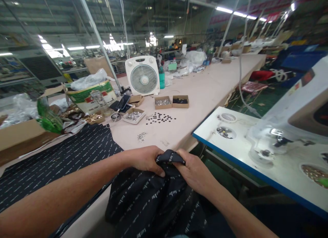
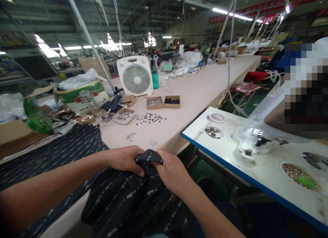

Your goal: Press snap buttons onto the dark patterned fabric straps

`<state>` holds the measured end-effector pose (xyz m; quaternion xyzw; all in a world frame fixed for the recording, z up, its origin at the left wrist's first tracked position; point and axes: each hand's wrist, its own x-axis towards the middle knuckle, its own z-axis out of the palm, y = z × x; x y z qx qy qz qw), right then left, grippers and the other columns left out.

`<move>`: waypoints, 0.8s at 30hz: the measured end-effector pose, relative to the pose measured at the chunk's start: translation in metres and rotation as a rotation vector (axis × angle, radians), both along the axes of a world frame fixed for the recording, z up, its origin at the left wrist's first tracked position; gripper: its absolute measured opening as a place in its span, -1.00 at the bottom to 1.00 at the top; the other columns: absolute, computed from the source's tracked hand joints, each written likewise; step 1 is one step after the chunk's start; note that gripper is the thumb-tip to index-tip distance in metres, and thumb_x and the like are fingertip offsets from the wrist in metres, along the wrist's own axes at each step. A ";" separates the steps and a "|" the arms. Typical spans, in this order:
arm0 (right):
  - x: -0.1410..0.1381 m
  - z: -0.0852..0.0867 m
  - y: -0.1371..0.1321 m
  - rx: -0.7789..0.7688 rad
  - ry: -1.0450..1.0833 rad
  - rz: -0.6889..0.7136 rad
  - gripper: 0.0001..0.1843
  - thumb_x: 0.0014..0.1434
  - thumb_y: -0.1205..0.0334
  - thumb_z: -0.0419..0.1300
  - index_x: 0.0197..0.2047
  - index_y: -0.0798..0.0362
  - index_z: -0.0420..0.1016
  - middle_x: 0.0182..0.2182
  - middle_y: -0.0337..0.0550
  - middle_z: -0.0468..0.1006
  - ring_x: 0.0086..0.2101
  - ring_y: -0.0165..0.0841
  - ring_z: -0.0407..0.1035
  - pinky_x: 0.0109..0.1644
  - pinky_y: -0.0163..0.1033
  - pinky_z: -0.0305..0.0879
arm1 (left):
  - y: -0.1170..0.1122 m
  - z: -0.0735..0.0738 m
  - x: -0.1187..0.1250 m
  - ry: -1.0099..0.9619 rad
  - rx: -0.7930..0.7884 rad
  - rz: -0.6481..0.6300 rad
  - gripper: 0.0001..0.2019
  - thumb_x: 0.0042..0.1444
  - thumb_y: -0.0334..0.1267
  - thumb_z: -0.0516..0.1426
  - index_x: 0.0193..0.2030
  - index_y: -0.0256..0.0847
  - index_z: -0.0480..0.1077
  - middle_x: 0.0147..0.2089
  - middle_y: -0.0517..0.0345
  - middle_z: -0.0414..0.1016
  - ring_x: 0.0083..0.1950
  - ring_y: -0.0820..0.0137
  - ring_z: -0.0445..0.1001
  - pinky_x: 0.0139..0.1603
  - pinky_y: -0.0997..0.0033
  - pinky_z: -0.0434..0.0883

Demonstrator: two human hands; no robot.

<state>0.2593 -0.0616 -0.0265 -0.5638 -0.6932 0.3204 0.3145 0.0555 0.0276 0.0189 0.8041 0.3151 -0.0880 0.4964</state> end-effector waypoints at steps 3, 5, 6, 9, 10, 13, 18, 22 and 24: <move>-0.001 -0.002 -0.001 -0.009 -0.030 -0.021 -0.86 0.33 0.27 0.08 -0.31 0.00 0.35 -0.39 -0.21 0.53 -0.34 -0.30 0.41 -0.27 -0.26 0.15 | -0.003 -0.006 0.001 -0.003 0.004 0.022 -0.79 -0.02 -0.21 0.27 -0.24 -0.24 0.52 -0.39 0.31 0.44 -0.30 0.41 0.37 -0.26 0.52 0.31; -0.001 -0.005 -0.002 -0.012 -0.035 -0.023 -0.87 0.33 0.29 0.08 -0.29 0.01 0.37 -0.37 -0.19 0.55 -0.32 -0.29 0.43 -0.25 -0.25 0.16 | -0.007 -0.013 0.000 -0.031 -0.030 0.066 -0.81 -0.01 -0.21 0.26 -0.26 -0.25 0.51 -0.40 0.30 0.40 -0.31 0.42 0.34 -0.27 0.52 0.28; -0.001 -0.007 -0.002 -0.014 -0.039 -0.027 -0.87 0.32 0.29 0.08 -0.29 0.01 0.37 -0.37 -0.18 0.55 -0.32 -0.29 0.43 -0.24 -0.25 0.17 | -0.009 -0.017 0.000 -0.056 -0.061 0.095 -0.81 -0.01 -0.22 0.25 -0.26 -0.25 0.51 -0.40 0.30 0.39 -0.31 0.43 0.33 -0.27 0.52 0.28; 0.002 -0.013 -0.001 -0.033 -0.039 -0.033 -0.88 0.30 0.29 0.10 -0.30 0.01 0.41 -0.38 -0.19 0.56 -0.33 -0.29 0.43 -0.26 -0.25 0.18 | -0.014 -0.032 0.000 -0.139 -0.184 0.183 -0.80 0.00 -0.20 0.26 -0.27 -0.27 0.50 -0.40 0.29 0.34 -0.34 0.46 0.27 -0.28 0.52 0.25; 0.004 -0.014 0.000 -0.041 -0.031 -0.030 -0.88 0.29 0.29 0.10 -0.30 0.02 0.42 -0.38 -0.20 0.56 -0.33 -0.30 0.44 -0.26 -0.26 0.19 | -0.015 -0.038 0.000 -0.158 -0.216 0.203 -0.80 0.00 -0.19 0.25 -0.29 -0.27 0.48 -0.42 0.30 0.31 -0.36 0.48 0.24 -0.31 0.52 0.23; 0.013 -0.010 0.003 -0.114 0.012 0.012 -0.88 0.26 0.26 0.14 -0.32 0.01 0.47 -0.38 -0.24 0.57 -0.33 -0.31 0.44 -0.28 -0.27 0.20 | -0.018 -0.054 0.004 -0.208 -0.262 0.208 -0.84 0.01 -0.22 0.23 -0.37 -0.27 0.38 -0.47 0.33 0.20 -0.43 0.53 0.15 -0.41 0.53 0.13; 0.038 0.011 0.019 -0.297 0.086 0.177 -0.58 -0.03 0.28 0.40 -0.04 -0.07 0.57 -0.20 -0.26 0.63 -0.17 -0.24 0.49 -0.12 -0.25 0.33 | -0.026 -0.077 0.018 -0.305 -0.197 0.178 -0.85 0.01 -0.33 0.17 -0.44 -0.21 0.23 -0.49 0.33 0.11 -0.46 0.55 0.09 -0.48 0.52 0.08; 0.050 0.008 0.067 -0.313 0.253 0.184 -0.46 0.02 0.10 0.40 0.09 -0.01 0.54 -0.05 -0.11 0.63 -0.07 -0.19 0.50 0.04 -0.15 0.37 | -0.028 -0.100 0.037 -0.253 0.039 0.118 -0.88 0.00 -0.37 0.16 -0.41 -0.20 0.24 -0.41 0.29 0.28 -0.42 0.52 0.24 -0.50 0.55 0.11; 0.050 -0.005 0.102 -0.226 0.169 0.031 -0.59 0.13 0.04 0.29 0.01 0.04 0.59 -0.18 -0.10 0.66 -0.18 -0.22 0.52 -0.07 -0.16 0.39 | -0.025 -0.120 0.047 -0.170 0.170 0.000 -0.87 0.00 -0.32 0.21 -0.37 -0.20 0.30 -0.31 0.24 0.39 -0.39 0.49 0.32 -0.52 0.55 0.08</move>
